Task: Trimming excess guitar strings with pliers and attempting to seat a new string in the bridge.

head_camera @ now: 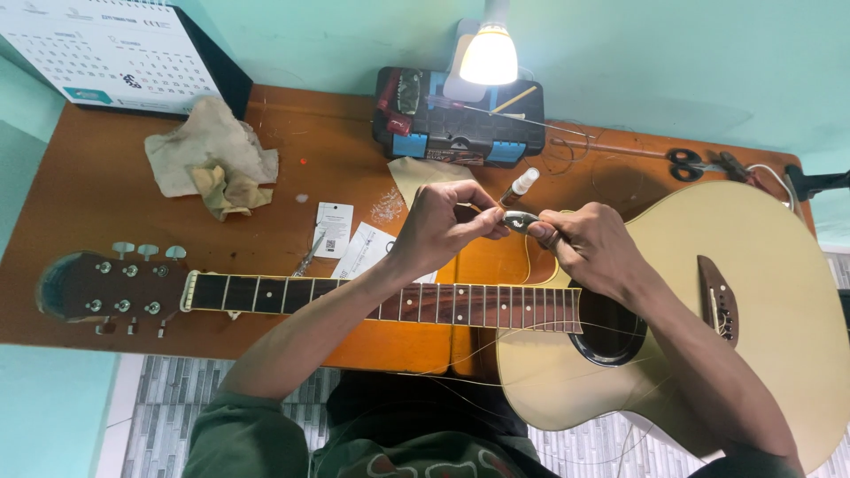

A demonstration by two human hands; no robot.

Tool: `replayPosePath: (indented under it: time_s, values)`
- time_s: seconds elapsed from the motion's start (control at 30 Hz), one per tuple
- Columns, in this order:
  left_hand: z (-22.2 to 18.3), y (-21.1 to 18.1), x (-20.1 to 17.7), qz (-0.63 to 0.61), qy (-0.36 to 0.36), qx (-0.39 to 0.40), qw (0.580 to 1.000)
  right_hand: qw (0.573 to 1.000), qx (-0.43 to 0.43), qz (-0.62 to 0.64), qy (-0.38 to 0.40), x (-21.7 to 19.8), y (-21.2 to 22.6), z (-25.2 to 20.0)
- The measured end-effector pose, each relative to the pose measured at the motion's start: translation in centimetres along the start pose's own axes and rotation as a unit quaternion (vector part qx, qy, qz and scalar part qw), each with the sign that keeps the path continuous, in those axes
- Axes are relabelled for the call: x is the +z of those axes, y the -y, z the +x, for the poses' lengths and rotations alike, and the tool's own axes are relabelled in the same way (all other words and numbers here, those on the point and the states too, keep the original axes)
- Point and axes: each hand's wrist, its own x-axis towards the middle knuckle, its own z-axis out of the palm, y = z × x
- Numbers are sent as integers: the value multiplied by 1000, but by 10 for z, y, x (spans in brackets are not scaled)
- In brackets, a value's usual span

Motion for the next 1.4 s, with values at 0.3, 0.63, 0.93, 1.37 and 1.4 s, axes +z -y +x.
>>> replayPosePath:
  time_s: [0.3, 0.63, 0.93, 1.37, 1.4]
  values:
    - [0, -2, -2, -35, 5, -11, 999, 999, -20, 41, -14, -4, 11, 2]
    - [0, 1, -1, -58, 11, -25, 998, 995, -57, 69, -35, -2, 12, 1]
    - [-1, -7, 0, -100, 1, -49, 994, 988, -74, 128, -40, 6, 10, 4]
    - [-2, -4, 1, -94, -25, -45, 994, 987, -33, 160, -4, -9, 25, 8]
    - [-2, -5, 4, -90, -27, -39, 995, 987, -19, 158, 27, -19, 32, 6]
